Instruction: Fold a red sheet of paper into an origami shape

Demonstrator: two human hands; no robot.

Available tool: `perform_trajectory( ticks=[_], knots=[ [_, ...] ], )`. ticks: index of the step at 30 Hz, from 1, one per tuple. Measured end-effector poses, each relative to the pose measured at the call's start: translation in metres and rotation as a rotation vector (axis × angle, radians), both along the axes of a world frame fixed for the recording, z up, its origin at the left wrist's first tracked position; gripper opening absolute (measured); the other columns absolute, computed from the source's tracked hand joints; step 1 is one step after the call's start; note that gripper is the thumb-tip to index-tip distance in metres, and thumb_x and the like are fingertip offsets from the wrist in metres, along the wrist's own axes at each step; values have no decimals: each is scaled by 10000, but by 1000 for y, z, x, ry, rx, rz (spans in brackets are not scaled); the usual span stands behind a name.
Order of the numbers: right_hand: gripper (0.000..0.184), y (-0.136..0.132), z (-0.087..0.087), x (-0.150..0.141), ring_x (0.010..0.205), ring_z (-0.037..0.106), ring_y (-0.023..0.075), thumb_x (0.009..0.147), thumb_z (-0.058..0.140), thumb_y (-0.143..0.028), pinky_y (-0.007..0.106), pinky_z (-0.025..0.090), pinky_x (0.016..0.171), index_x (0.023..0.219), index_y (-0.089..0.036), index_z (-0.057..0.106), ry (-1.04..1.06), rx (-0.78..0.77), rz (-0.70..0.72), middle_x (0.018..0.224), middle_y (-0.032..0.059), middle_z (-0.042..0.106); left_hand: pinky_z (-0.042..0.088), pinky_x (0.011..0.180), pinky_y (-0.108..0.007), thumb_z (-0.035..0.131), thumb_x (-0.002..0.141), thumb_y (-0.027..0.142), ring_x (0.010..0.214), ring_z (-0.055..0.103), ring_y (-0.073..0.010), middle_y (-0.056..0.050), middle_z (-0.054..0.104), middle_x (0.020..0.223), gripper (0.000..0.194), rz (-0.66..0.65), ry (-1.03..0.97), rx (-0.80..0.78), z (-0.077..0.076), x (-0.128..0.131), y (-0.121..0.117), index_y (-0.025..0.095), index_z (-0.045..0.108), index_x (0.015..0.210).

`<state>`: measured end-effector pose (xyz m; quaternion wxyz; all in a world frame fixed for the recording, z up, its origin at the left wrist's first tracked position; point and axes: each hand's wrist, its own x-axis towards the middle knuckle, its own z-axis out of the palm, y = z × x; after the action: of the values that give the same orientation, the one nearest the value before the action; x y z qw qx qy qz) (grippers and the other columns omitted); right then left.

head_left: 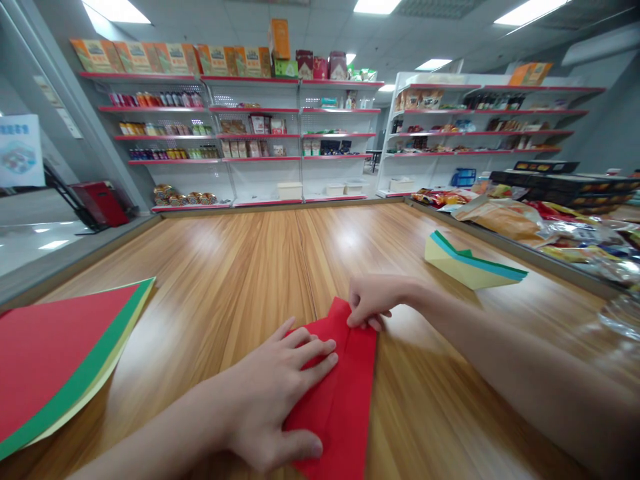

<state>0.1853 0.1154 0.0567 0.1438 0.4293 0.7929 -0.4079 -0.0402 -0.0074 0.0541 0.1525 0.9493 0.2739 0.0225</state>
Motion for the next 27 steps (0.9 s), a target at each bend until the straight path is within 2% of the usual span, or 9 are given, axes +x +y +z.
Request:
perform_trajectory(
  ticks=[2,5,7,11,18,27],
  knots=[
    [252,-15,2,-12,388,458,76,675,626,-374,180,329,357,615,-131,658,-64,-45,109,495,-7,608,157,1085,-585,621,740,465,1226,413,-350,-116,462,1372,734,-15,-33,-16,2,-1,4,205,395,1389],
    [182,-29,-1,-24,407,483,81,668,581,-284,177,351,378,583,-135,640,-85,-98,165,487,-10,599,185,1090,-551,626,749,422,1227,419,-330,-104,514,1304,633,-18,-63,-16,3,0,8,224,473,1330],
    [179,-30,-6,-27,418,488,81,669,581,-283,174,366,392,584,-137,639,-62,-152,152,482,-13,597,204,1088,-535,626,753,416,1219,425,-323,-104,525,1280,595,-23,-67,-13,3,1,9,219,502,1301],
    [256,-23,-14,-25,425,502,90,669,630,-390,183,385,393,613,-141,652,-25,-263,119,510,-7,621,228,1081,-515,622,761,423,1194,440,-321,-106,534,1259,565,-40,-72,-6,2,1,9,208,526,1274],
    [255,-19,-15,-22,403,498,83,660,649,-377,180,390,395,621,-125,656,-52,-264,75,510,0,626,227,1088,-505,622,756,419,1210,423,-320,-120,520,1277,593,-45,-59,4,1,-1,9,184,513,1290],
    [274,-15,-10,-19,377,473,73,678,663,-390,180,350,386,624,-122,653,-67,-268,36,476,-8,615,233,1072,-545,607,767,419,1225,416,-344,-137,489,1339,651,-41,-56,-7,1,-2,8,176,455,1351]
  ],
)
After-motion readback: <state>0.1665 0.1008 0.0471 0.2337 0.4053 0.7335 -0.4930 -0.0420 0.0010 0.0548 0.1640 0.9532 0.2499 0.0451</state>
